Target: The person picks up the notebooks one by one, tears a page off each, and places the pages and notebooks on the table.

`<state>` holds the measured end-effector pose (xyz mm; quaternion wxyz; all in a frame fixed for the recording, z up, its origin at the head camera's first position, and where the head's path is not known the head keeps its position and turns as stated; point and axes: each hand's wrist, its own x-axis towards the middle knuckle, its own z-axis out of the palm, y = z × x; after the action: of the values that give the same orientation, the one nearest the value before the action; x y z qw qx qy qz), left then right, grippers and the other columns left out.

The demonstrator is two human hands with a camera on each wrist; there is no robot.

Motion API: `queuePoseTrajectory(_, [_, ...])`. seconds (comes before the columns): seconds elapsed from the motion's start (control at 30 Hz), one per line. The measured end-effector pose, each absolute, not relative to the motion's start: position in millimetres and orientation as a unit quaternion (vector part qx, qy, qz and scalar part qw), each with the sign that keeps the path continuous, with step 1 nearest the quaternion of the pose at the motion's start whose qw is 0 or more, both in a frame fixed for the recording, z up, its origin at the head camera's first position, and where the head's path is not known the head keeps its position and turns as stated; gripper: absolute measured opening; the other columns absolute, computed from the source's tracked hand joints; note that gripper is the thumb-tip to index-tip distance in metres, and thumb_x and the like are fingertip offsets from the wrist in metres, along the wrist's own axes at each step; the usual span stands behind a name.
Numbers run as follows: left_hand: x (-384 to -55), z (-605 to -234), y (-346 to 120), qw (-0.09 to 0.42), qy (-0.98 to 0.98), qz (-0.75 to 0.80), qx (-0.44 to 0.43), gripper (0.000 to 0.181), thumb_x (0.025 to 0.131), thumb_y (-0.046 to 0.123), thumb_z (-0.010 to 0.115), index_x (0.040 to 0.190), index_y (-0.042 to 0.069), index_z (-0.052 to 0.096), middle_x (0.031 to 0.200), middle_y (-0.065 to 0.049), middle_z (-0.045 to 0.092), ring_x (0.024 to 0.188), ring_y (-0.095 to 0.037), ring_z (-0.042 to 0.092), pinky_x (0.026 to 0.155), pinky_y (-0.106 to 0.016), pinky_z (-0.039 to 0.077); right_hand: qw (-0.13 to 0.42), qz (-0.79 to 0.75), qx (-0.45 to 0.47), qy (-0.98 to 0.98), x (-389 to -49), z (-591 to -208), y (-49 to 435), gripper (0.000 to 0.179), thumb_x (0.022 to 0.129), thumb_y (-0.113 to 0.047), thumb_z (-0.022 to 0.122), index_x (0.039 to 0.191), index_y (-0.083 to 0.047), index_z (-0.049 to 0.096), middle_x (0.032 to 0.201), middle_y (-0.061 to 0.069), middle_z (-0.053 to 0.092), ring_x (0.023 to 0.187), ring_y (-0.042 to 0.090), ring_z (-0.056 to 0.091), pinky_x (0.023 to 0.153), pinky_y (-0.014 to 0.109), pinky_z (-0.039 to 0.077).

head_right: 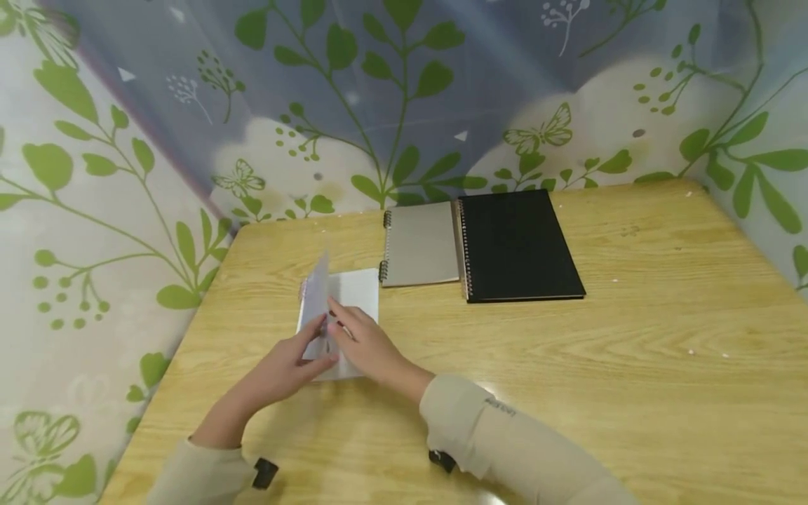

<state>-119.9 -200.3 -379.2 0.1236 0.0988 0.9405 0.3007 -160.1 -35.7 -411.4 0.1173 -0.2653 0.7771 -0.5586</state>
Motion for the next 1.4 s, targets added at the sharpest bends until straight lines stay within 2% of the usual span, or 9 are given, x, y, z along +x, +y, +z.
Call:
queuePoseTrajectory(0.1, [-117.9, -370.9, -202.6, 0.079, 0.952, 0.285, 0.085, 0.055, 0.094, 0.019, 0.045, 0.144, 0.002, 0.027, 0.106, -0.019, 0.064, 0.083, -0.024, 0.064, 0.074, -0.039, 0.053, 0.115, -0.542, -0.286, 0.782, -164.3, -411.3, -35.2, 0.049, 0.1, -0.026, 0.037, 0.147, -0.021, 0.024, 0.141, 0.008, 0.044, 0.129, 0.024, 0.042, 0.104, 0.044, 0.038])
queuePoseTrajectory(0.17, [-117.0, -366.1, -207.2, 0.034, 0.96, 0.271, 0.064, 0.05, 0.091, 0.013, 0.043, 0.14, 0.004, 0.037, 0.077, -0.011, 0.063, 0.056, -0.015, 0.053, 0.056, -0.031, 0.048, 0.108, -0.507, -0.298, 0.801, -168.1, -414.8, -34.4, 0.049, 0.1, -0.027, 0.039, 0.147, -0.021, 0.025, 0.143, 0.007, 0.042, 0.133, 0.025, 0.037, 0.107, 0.045, 0.033])
queuePoseTrajectory(0.27, [-115.8, -359.9, -218.8, -0.034, 0.962, 0.271, 0.017, 0.046, 0.088, 0.008, 0.043, 0.134, 0.008, 0.045, 0.064, -0.009, 0.058, 0.042, -0.01, 0.037, 0.042, -0.024, 0.035, 0.088, -0.382, -0.305, 0.868, -173.6, -423.7, -31.5, 0.051, 0.098, -0.031, 0.043, 0.145, -0.018, 0.029, 0.146, 0.009, 0.037, 0.134, 0.029, 0.033, 0.109, 0.049, 0.029])
queuePoseTrajectory(0.37, [-113.4, -354.3, -233.6, -0.078, 0.954, 0.287, -0.025, 0.048, 0.085, 0.006, 0.043, 0.134, 0.009, 0.045, 0.088, -0.017, 0.068, 0.048, -0.012, 0.049, 0.041, -0.024, 0.038, 0.079, -0.214, -0.289, 0.93, -178.3, -434.0, -26.0, 0.057, 0.094, -0.037, 0.048, 0.144, -0.014, 0.032, 0.148, 0.01, 0.032, 0.135, 0.031, 0.031, 0.108, 0.051, 0.028])
queuePoseTrajectory(0.53, [-109.1, -348.9, -261.7, -0.083, 0.95, 0.279, -0.109, 0.061, 0.084, 0.006, 0.043, 0.143, 0.009, 0.029, 0.125, -0.021, 0.056, 0.054, -0.017, 0.05, 0.044, -0.028, 0.039, 0.102, -0.109, -0.275, 0.95, -182.0, -442.0, -18.3, 0.065, 0.091, -0.046, 0.05, 0.144, -0.013, 0.032, 0.152, 0.009, 0.025, 0.138, 0.031, 0.025, 0.11, 0.05, 0.025])
queuePoseTrajectory(0.67, [-110.7, -351.4, -285.5, -0.059, 0.96, 0.21, -0.176, 0.069, 0.086, 0.017, 0.052, 0.145, 0.003, 0.02, 0.127, -0.025, 0.051, 0.077, -0.039, 0.057, 0.057, -0.044, 0.045, 0.114, -0.117, -0.283, 0.945, -180.9, -442.4, -17.8, 0.066, 0.091, -0.047, 0.05, 0.144, -0.012, 0.032, 0.152, 0.011, 0.022, 0.139, 0.032, 0.022, 0.11, 0.051, 0.024])
queuePoseTrajectory(0.8, [-116.0, -366.4, -308.2, 0.005, 0.966, 0.164, -0.202, 0.076, 0.087, 0.027, 0.058, 0.142, -0.007, 0.018, 0.129, -0.035, 0.04, 0.113, -0.051, 0.044, 0.082, -0.059, 0.042, 0.114, -0.111, -0.281, 0.946, -180.1, -443.1, -20.1, 0.068, 0.09, -0.049, 0.05, 0.144, -0.012, 0.032, 0.152, 0.013, 0.021, 0.139, 0.031, 0.021, 0.11, 0.051, 0.024])
queuePoseTrajectory(1.1, [-127.4, -414.1, -342.6, 0.17, 0.951, 0.157, -0.205, 0.074, 0.088, 0.03, 0.05, 0.138, -0.014, 0.018, 0.132, -0.044, 0.019, 0.119, -0.06, 0.023, 0.097, -0.064, 0.031, 0.111, -0.11, -0.288, 0.945, -180.5, -442.4, -21.9, 0.067, 0.09, -0.049, 0.05, 0.143, -0.012, 0.033, 0.152, 0.012, 0.023, 0.138, 0.03, 0.023, 0.11, 0.05, 0.024])
queuePoseTrajectory(1.4, [-141.9, -417.2, -318.2, 0.133, 0.972, 0.141, -0.135, 0.067, 0.088, 0.028, 0.048, 0.14, -0.007, 0.025, 0.144, -0.036, 0.005, 0.129, -0.056, 0.008, 0.099, -0.068, 0.023, 0.115, -0.11, -0.289, 0.944, -181.6, -439.4, -20.8, 0.067, 0.09, -0.05, 0.05, 0.143, -0.013, 0.034, 0.151, 0.011, 0.024, 0.138, 0.03, 0.023, 0.11, 0.049, 0.024])
